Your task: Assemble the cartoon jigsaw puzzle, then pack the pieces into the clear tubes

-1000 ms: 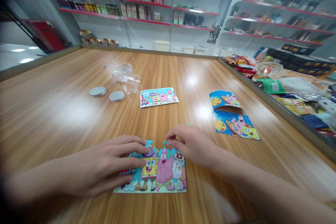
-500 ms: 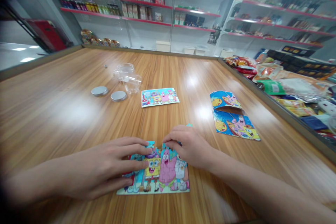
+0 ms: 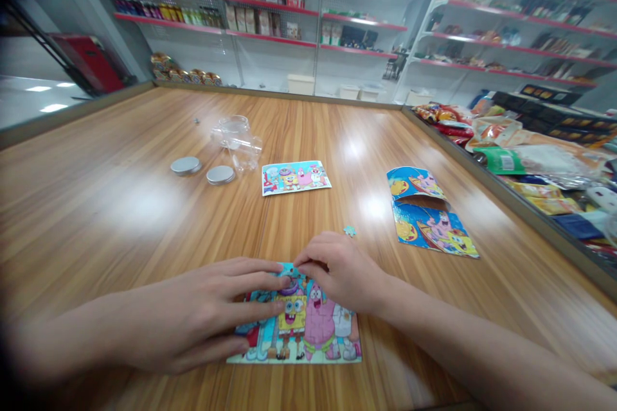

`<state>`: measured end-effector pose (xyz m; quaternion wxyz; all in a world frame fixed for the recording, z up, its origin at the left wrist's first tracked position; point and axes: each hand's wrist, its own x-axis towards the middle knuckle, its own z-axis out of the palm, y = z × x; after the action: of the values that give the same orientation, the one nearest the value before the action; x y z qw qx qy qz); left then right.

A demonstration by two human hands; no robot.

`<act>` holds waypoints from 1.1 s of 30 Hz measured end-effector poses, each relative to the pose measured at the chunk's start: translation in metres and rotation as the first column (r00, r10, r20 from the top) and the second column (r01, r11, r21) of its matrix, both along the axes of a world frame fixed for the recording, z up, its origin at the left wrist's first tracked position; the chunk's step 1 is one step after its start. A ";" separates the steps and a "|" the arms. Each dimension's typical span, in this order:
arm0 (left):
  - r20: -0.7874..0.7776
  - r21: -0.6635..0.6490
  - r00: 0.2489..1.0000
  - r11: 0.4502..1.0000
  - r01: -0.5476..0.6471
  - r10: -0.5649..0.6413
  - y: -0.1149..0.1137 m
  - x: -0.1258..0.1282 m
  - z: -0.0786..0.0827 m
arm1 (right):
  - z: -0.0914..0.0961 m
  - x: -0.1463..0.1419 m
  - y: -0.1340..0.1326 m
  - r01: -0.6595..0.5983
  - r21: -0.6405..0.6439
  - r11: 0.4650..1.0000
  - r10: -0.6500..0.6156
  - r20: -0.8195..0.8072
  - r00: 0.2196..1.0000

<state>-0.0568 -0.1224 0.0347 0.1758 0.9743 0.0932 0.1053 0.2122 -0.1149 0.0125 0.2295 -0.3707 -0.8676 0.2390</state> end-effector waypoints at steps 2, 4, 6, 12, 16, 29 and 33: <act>-0.004 -0.001 1.000 1.000 -0.005 0.005 0.000 -0.001 -0.001 | -0.001 0.000 0.000 -0.001 0.008 1.000 0.001 0.014 1.000; 0.001 0.000 1.000 1.000 -0.004 0.004 0.000 -0.002 -0.002 | -0.002 0.000 0.000 -0.005 0.022 1.000 0.004 0.025 1.000; 0.017 -0.001 1.000 1.000 -0.002 0.002 0.000 -0.002 -0.002 | -0.002 -0.001 -0.001 -0.011 0.034 0.999 0.010 0.032 0.999; -0.009 0.009 1.000 1.000 -0.012 0.012 0.001 -0.005 -0.001 | 0.012 0.009 0.005 0.087 0.012 0.996 -0.087 -0.025 0.996; -0.021 0.029 0.999 0.999 -0.033 0.034 0.008 -0.012 0.001 | 0.017 0.030 0.017 0.213 0.060 0.975 -0.212 -0.024 0.977; -0.013 0.130 0.968 0.960 -0.248 0.252 0.029 -0.045 0.006 | 0.011 0.048 0.034 0.197 0.217 0.956 -0.220 0.088 0.971; -0.105 0.043 0.924 0.930 -0.364 0.366 0.040 -0.070 0.014 | 0.025 0.056 0.030 0.196 0.182 0.964 -0.217 0.100 0.971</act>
<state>-0.1264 -0.0827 0.0484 0.1366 0.9462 0.2814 0.0827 0.2685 -0.0849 0.0378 0.2320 -0.4518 -0.8536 0.1160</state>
